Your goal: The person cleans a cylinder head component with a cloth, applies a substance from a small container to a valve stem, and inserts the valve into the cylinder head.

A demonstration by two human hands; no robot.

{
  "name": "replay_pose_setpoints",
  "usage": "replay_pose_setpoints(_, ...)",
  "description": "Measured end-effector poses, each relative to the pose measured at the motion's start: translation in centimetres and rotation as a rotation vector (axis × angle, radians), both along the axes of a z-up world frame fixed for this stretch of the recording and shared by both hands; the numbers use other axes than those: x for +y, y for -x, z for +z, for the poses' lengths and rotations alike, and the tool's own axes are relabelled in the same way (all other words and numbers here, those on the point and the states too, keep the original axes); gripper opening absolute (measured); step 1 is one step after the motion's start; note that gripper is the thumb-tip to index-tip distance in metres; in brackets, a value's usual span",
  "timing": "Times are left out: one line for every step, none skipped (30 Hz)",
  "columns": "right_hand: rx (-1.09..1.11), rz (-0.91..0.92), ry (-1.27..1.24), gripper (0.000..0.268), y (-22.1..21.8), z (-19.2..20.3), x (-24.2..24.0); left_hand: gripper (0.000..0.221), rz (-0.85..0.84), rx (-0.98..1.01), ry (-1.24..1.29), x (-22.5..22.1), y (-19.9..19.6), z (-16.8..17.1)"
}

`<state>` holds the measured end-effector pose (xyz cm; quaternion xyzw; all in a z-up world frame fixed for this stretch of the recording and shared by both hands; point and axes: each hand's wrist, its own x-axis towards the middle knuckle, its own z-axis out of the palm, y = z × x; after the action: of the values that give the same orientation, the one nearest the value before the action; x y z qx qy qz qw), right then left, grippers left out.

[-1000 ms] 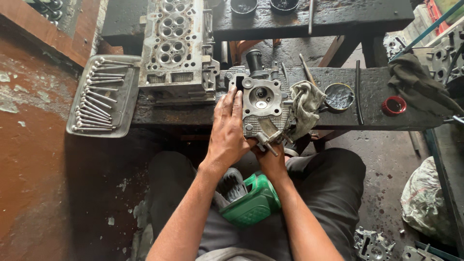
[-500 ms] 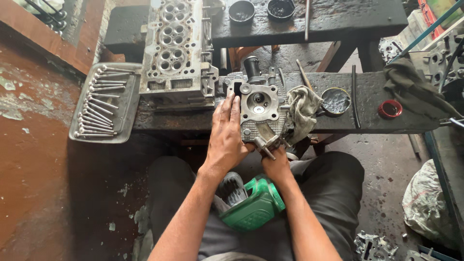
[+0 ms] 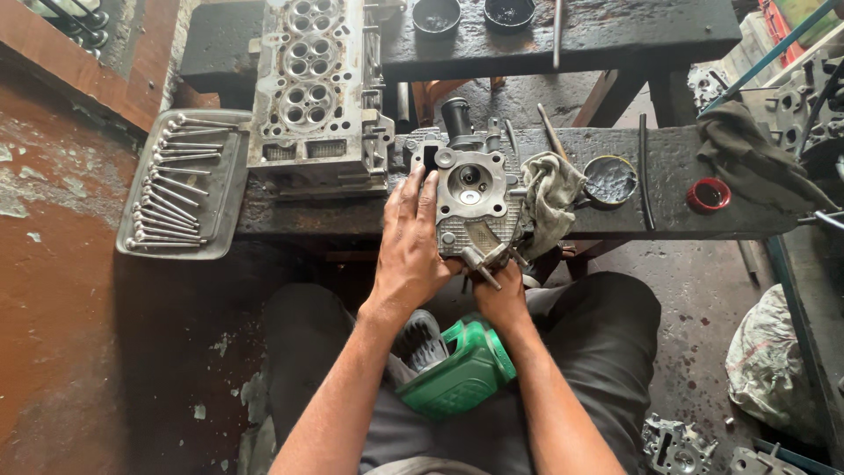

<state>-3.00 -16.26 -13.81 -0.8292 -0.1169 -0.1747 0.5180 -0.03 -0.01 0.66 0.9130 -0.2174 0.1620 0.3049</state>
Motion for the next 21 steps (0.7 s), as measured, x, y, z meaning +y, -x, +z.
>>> replay_pose_setpoints(0.089,0.014,-0.053,0.026,0.0,-0.6,-0.2,0.116,0.004,0.02,-0.002,0.0,0.0,-0.1)
replay_pose_setpoints(0.177,0.028,-0.107,0.029,0.1,-1.1,-0.5,0.117,0.008,0.039,-0.006,0.0,0.1,-0.1)
replay_pose_setpoints(0.266,0.043,-0.16,0.032,0.2,-1.6,-0.6,0.118,0.011,0.059,-0.009,0.0,0.1,-0.1)
replay_pose_setpoints(0.207,0.08,-0.084,0.031,-0.1,-2.1,-0.5,0.118,-0.012,0.007,-0.005,0.2,0.0,-0.1)
replay_pose_setpoints(0.149,0.117,-0.007,0.03,-0.4,-2.8,0.0,0.119,-0.035,-0.046,-0.001,0.6,-0.1,-0.1)
replay_pose_setpoints(0.098,0.153,0.086,0.03,-0.3,-3.2,-0.5,0.12,-0.058,-0.094,0.019,0.4,0.0,-0.3)
replay_pose_setpoints(0.115,0.089,0.018,0.034,0.0,-3.7,-0.7,0.118,-0.057,-0.077,0.039,0.1,0.1,-0.4)
replay_pose_setpoints(0.127,0.033,-0.06,0.037,0.1,-4.5,0.0,0.117,-0.049,-0.063,0.047,0.3,0.1,-0.7)
replay_pose_setpoints(0.138,-0.022,-0.137,0.041,0.0,-5.3,0.3,0.116,-0.04,-0.048,0.056,0.3,0.0,-0.9)
replay_pose_setpoints(0.162,-0.02,-0.185,0.042,-0.1,-6.1,0.4,0.113,-0.038,-0.057,0.056,0.4,0.1,-1.0)
replay_pose_setpoints(0.186,-0.017,-0.232,0.043,-0.2,-7.0,0.3,0.11,-0.036,-0.065,0.057,0.4,0.2,-1.1)
replay_pose_setpoints(0.202,-0.022,-0.273,0.045,-0.7,-8.2,-0.1,0.108,-0.042,-0.08,0.064,0.2,-0.1,-1.1)
replay_pose_setpoints(0.264,-0.053,-0.322,0.042,-1.1,-9.8,-0.3,0.107,-0.038,-0.071,0.068,0.2,-0.3,-1.1)
replay_pose_setpoints(0.322,-0.081,-0.354,0.042,-1.4,-11.7,-0.9,0.106,-0.033,-0.061,0.073,0.2,-0.2,-1.1)
replay_pose_setpoints(0.402,-0.106,-0.347,0.041,-1.4,-13.9,-1.6,0.105,-0.028,-0.051,0.079,0.2,-0.2,-1.0)
replay_pose_setpoints(0.544,-0.146,-0.179,0.041,-0.3,-15.7,-2.2,0.104,-0.025,-0.037,0.086,0.2,0.0,-0.9)
replay_pose_setpoints(0.692,-0.169,0.04,0.04,1.1,-17.3,-2.9,0.104,-0.021,-0.023,0.093,0.0,0.3,-0.8)
replay_pose_setpoints(0.792,-0.182,0.22,0.04,1.1,-18.7,-2.6,0.104,-0.033,-0.026,0.087,0.3,-0.5,-0.3)
replay_pose_setpoints(0.819,-0.158,0.305,0.04,0.7,-19.7,-2.4,0.105,-0.045,-0.025,0.069,0.7,-0.8,0.2)
replay_pose_setpoints(0.807,-0.12,0.35,0.04,0.7,-20.1,-3.3,0.107,-0.054,-0.011,0.074,0.5,-0.3,0.5)
replay_pose_setpoints(0.717,-0.025,0.349,0.038,0.9,-20.0,-4.3,0.108,-0.063,0.003,0.079,0.3,-0.2,0.6)
